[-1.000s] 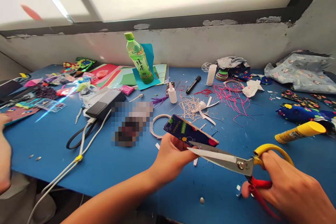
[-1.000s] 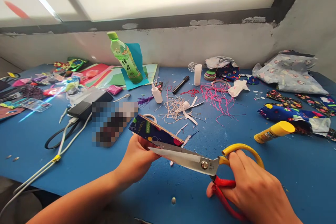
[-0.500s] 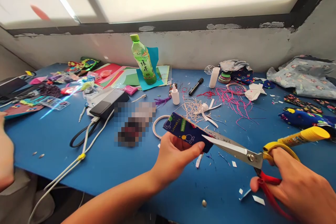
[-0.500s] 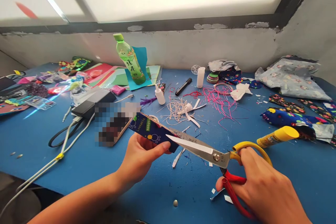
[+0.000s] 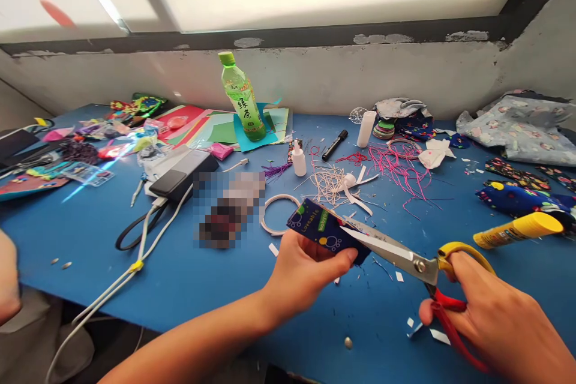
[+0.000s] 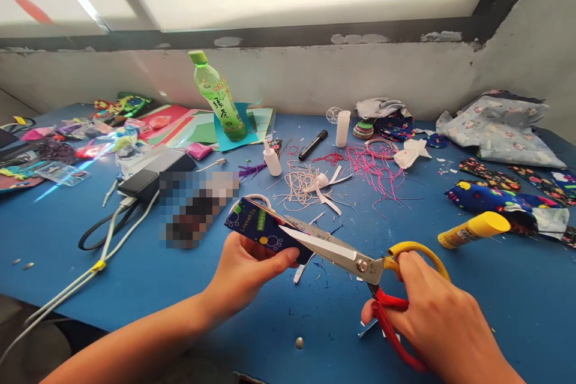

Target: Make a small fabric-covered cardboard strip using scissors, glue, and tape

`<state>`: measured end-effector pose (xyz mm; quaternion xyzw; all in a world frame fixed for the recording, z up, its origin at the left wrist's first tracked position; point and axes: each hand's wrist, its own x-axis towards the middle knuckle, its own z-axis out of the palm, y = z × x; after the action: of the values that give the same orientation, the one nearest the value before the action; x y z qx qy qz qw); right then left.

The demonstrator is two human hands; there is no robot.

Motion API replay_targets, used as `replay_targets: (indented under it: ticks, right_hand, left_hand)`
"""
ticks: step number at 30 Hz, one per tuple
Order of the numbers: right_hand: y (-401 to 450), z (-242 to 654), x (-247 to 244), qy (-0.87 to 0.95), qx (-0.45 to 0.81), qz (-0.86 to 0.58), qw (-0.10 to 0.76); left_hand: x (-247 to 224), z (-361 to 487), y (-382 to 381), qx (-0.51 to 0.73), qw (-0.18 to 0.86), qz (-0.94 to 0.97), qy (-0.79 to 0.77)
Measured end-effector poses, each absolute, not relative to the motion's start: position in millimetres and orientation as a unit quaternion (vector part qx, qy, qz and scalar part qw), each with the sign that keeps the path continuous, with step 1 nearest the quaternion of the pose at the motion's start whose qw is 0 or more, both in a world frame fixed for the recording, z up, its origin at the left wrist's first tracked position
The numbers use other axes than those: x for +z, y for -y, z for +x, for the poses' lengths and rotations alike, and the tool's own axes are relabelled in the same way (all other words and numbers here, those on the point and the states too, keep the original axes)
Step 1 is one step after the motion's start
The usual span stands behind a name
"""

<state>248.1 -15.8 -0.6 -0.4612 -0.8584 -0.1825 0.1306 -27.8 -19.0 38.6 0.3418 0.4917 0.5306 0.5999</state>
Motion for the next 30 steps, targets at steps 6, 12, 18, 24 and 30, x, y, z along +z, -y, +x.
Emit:
replay_targets:
  ticks: [6, 12, 18, 24, 30]
  right_hand:
    - [20.6, 239.3, 5.2, 0.834, -0.255, -0.472, 0.129]
    - [21.6, 236.0, 9.4, 0.847, -0.29, -0.426, 0.128]
    - [20.8, 234.3, 7.1, 0.843, -0.261, -0.45, 0.135]
    - [21.2, 232.5, 9.6, 0.848, -0.265, -0.437, 0.137]
    - [20.1, 230.6, 11.5, 0.853, -0.267, -0.427, 0.138]
  left_hand:
    - [39.4, -27.6, 18.9, 0.53, 0.61, 0.325, -0.491]
    - [37.1, -28.9, 18.8, 0.52, 0.609, 0.334, -0.497]
    - [38.4, -27.1, 19.5, 0.526, 0.62, 0.324, -0.483]
    - [42.1, -24.1, 19.8, 0.517, 0.64, 0.328, -0.464]
    - [41.0, -24.0, 20.1, 0.509, 0.636, 0.334, -0.474]
